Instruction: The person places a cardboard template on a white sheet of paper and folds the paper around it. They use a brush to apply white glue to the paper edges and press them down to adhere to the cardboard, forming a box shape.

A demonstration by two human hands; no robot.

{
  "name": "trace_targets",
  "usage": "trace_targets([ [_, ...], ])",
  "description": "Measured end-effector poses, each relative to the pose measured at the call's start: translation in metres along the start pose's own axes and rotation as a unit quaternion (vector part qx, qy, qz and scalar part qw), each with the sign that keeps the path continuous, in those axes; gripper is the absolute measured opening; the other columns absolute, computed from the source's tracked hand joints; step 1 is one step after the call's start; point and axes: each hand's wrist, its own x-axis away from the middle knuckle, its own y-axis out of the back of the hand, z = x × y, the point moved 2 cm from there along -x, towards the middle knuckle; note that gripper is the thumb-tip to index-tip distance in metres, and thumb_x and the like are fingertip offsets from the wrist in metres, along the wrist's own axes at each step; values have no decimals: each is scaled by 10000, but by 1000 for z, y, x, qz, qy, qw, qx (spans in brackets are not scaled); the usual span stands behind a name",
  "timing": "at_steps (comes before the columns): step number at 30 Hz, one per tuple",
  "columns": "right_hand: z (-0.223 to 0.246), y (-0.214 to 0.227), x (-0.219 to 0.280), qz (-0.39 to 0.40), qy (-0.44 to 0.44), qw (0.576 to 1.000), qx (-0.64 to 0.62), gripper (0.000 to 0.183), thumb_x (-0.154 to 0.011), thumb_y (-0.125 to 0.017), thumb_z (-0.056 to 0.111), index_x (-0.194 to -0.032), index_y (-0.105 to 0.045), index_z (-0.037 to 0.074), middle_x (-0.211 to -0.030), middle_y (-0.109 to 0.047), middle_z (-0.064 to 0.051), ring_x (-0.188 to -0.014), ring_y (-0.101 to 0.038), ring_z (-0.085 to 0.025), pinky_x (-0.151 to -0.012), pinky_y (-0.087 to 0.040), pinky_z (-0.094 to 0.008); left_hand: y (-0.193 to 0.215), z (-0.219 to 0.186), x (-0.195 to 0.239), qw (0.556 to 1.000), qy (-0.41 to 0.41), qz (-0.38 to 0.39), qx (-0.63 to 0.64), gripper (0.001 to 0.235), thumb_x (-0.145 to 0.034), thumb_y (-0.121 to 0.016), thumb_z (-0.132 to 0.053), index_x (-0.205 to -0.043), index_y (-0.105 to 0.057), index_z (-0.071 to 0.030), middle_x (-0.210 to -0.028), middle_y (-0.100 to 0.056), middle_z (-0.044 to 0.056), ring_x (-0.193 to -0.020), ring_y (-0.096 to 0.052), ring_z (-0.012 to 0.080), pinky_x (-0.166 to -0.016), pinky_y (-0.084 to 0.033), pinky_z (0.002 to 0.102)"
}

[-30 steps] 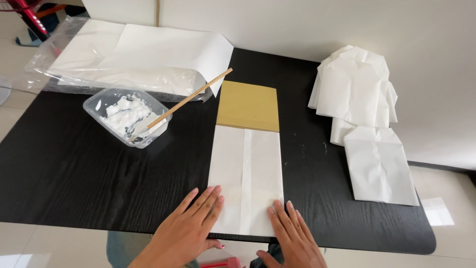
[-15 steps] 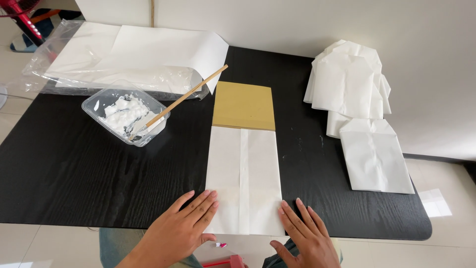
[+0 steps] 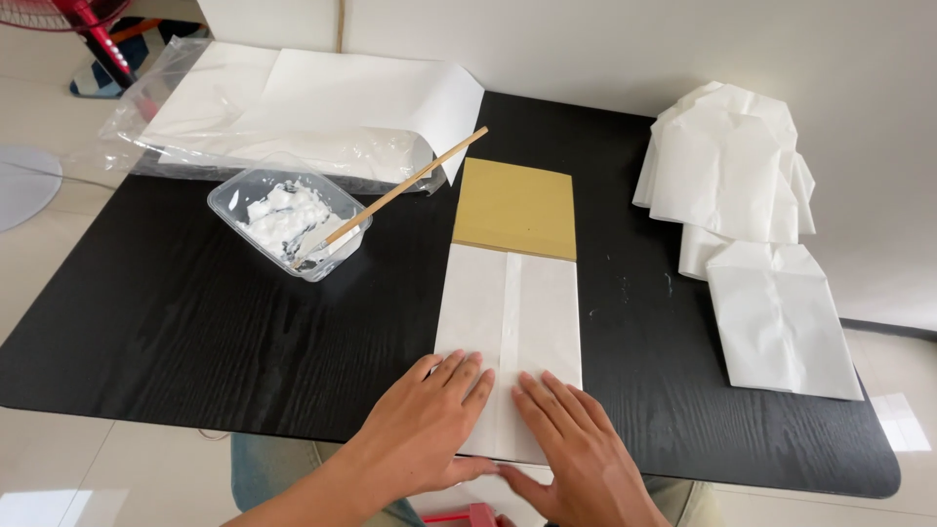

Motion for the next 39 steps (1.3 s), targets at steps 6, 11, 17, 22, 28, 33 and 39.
trace_targets([
  [6,1,6,1,1,-1,1000,-4,753,-880,-747,426,-1488,-503,55,-1503,-570,-128,-1418,-493,-316,-1132,-384,-480,-3,-2,-2,999,6,30,15,928,-829,-735,-535,-1542,-411,-36,-1488,-485,277,-1357,-465,407,-1111,-338,515],
  [11,3,2,-1,1,-20,1000,-24,768,-808,-707,361,-1479,-504,47,-1516,-560,-126,-1427,-474,-334,-1145,-359,-501,-10,-9,-4,999,37,14,1,825,-855,-677,-434,-1532,-430,-32,-1460,-534,240,-1340,-500,379,-1086,-365,523],
  [17,6,-11,-9,-60,-32,995,70,863,-640,-733,116,-1469,-501,57,-1500,-567,-121,-1380,-528,-317,-1116,-419,-474,-13,-9,-11,997,75,16,1,645,-911,-522,-209,-1524,-438,-27,-1431,-563,219,-1308,-532,366,-1055,-399,539],
  [22,3,-10,-24,-89,-64,990,84,803,-616,-673,-66,-1401,-547,54,-1360,-661,-83,-1248,-620,-289,-1039,-470,-457,-3,5,-23,997,71,18,35,619,-920,-559,-222,-1501,-480,-25,-1376,-608,195,-1252,-571,337,-1024,-422,499],
  [28,-13,-14,-41,-64,-31,989,128,653,-748,-673,6,-1388,-558,62,-1337,-664,-75,-1319,-575,-313,-1089,-421,-492,5,28,-38,993,55,12,102,648,-905,-642,-355,-1440,-532,-6,-1348,-640,169,-1217,-611,312,-921,-504,484],
  [33,-33,-18,-52,-53,-16,993,105,766,-694,-685,-24,-1433,-486,10,-1240,-680,-117,-1158,-643,-277,-1063,-443,-490,28,40,-46,972,67,95,205,981,-896,-504,-805,-1486,-469,-22,-1482,-539,141,-1345,-500,302,-1082,-342,490],
  [39,-49,8,-85,81,-132,987,-37,673,-834,-554,-38,-1488,-403,11,-817,-688,-84,-701,-642,-310,-740,-511,-447,51,71,-61,913,117,159,357,598,-956,-427,-199,-1551,-411,-135,-1434,-629,35,-1239,-611,311,-1015,-460,432],
])
